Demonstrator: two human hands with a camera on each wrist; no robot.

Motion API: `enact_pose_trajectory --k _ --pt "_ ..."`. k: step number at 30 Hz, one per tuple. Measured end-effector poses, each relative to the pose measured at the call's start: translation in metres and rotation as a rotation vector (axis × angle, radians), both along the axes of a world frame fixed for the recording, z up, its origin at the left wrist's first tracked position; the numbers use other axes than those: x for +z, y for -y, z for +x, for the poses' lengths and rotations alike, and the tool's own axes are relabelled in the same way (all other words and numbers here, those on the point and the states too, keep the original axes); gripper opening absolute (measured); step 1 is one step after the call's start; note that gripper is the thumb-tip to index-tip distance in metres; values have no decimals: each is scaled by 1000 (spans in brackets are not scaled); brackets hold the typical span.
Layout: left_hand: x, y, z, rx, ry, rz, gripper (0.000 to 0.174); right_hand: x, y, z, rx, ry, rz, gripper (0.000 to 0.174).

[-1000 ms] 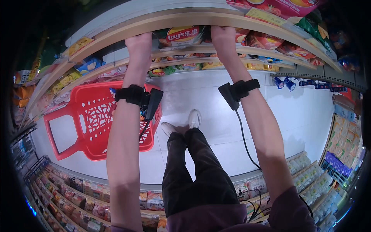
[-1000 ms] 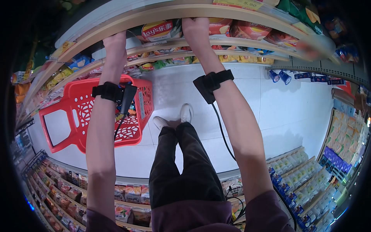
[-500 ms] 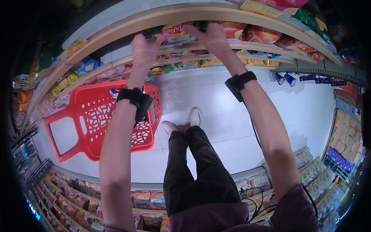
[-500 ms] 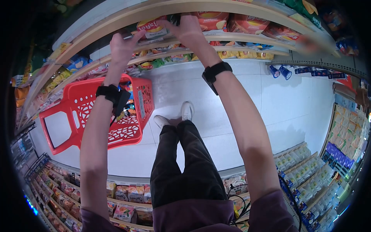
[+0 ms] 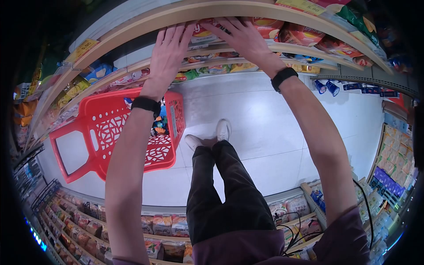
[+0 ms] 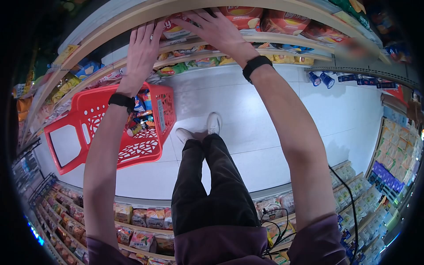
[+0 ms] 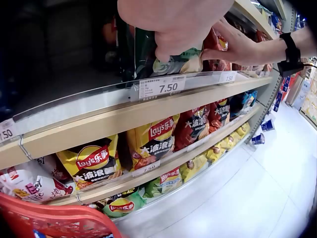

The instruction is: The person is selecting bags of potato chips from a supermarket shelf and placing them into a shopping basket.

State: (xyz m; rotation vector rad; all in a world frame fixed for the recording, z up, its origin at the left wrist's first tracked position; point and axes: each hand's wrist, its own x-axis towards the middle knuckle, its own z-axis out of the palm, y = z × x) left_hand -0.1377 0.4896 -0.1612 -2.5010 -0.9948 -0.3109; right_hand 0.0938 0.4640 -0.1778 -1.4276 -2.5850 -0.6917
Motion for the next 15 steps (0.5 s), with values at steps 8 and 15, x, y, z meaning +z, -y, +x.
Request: enact_pose_trajectory --k 8,15 --pt "-10 11 -25 -23 390 -106 72 -12 28 -1 -22 -661 -6 68" --pt "-34 4 -21 190 622 -669 78 -46 12 -22 -266 -973 -239 76"
